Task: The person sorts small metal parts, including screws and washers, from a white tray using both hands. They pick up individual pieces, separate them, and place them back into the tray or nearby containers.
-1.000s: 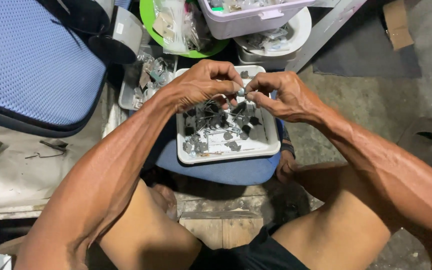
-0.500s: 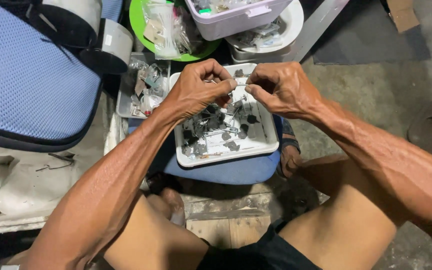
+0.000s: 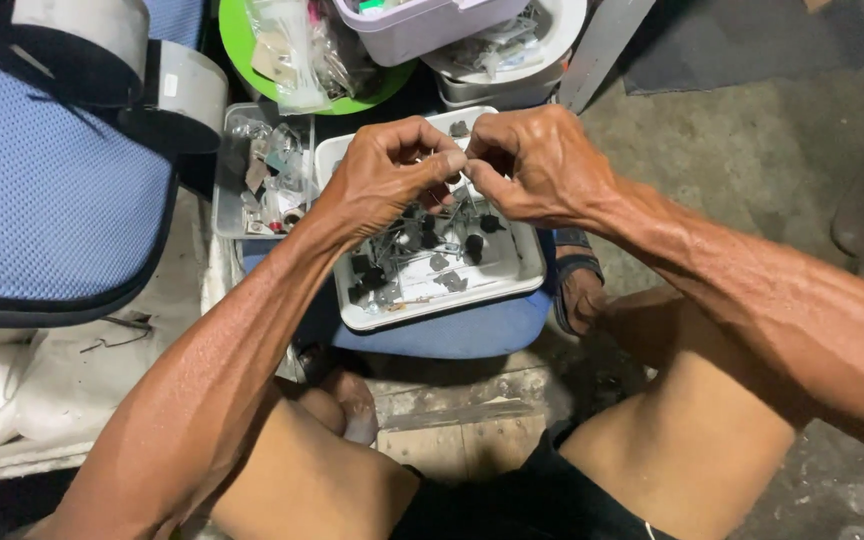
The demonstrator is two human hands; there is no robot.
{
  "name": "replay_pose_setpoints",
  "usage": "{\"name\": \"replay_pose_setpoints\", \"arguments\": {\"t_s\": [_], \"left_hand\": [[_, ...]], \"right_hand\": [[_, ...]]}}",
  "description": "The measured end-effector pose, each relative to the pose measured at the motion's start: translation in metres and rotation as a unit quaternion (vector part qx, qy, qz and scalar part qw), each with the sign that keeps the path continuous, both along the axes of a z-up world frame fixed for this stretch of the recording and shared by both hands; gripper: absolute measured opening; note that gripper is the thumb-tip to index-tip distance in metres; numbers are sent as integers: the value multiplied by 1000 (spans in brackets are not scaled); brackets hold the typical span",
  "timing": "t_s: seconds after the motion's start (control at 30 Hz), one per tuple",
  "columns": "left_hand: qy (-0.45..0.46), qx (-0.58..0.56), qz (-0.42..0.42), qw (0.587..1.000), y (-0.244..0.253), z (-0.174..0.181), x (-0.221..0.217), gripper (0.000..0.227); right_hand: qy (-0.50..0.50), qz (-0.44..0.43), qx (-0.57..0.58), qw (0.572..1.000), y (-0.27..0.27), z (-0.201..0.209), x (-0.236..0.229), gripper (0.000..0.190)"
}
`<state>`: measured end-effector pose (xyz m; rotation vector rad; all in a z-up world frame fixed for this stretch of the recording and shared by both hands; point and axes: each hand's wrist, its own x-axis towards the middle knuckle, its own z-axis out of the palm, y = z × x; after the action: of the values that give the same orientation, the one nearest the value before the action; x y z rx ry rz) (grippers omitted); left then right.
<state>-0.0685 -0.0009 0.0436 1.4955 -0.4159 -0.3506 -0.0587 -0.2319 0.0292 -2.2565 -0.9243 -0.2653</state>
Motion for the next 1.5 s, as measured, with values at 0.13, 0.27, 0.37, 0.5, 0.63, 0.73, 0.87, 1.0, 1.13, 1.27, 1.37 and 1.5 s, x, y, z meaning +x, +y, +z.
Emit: {"name": "replay_pose_setpoints", "arguments": {"t_s": [0.13, 0.27, 0.37, 0.5, 0.63, 0.73, 0.87, 1.0, 1.13, 1.27, 1.37, 1.5], "left_hand": [[-12, 144, -15, 989, 10, 7, 9, 17], [-15, 177, 30, 984, 15, -2, 12, 5], [-11, 147, 24, 989, 12, -5, 4, 6], [-24, 143, -12, 989, 17, 7, -7, 9], [-103, 253, -27, 962, 37, -51, 22, 13], [-121, 341, -19, 932, 40, -75, 20, 19], [-130, 441, 3, 888, 33, -89, 6, 11], [-202, 434, 81, 874, 27, -107, -4, 30], [-154, 414, 87, 893, 7, -69, -57, 53], [-33, 509, 90, 856, -6, -80, -83, 77], [-93, 395, 128, 905, 2, -104, -84, 65], [-100, 234, 118, 960, 9, -78, -90, 57]], "right_hand": [[-43, -46, -61, 996, 4, 13, -6, 18], [-98, 28, -55, 993, 7, 6, -2, 31], [-35, 62, -29, 997, 8, -7, 1, 32], [70, 72, -26, 995, 1, -7, 7, 12], [113, 40, -71, 990, -5, -9, 6, 9], [150, 2, -120, 981, -6, -8, 1, 14], [160, 42, -153, 974, 2, -19, -11, 36], [129, 27, -218, 967, 19, -17, -21, 72], [103, 16, -328, 939, 24, -34, -23, 90], [146, 65, -300, 940, 32, -40, -50, 69], [139, 121, -210, 960, 32, -28, -74, 55], [160, 133, -106, 972, 13, -27, -74, 50]]}}
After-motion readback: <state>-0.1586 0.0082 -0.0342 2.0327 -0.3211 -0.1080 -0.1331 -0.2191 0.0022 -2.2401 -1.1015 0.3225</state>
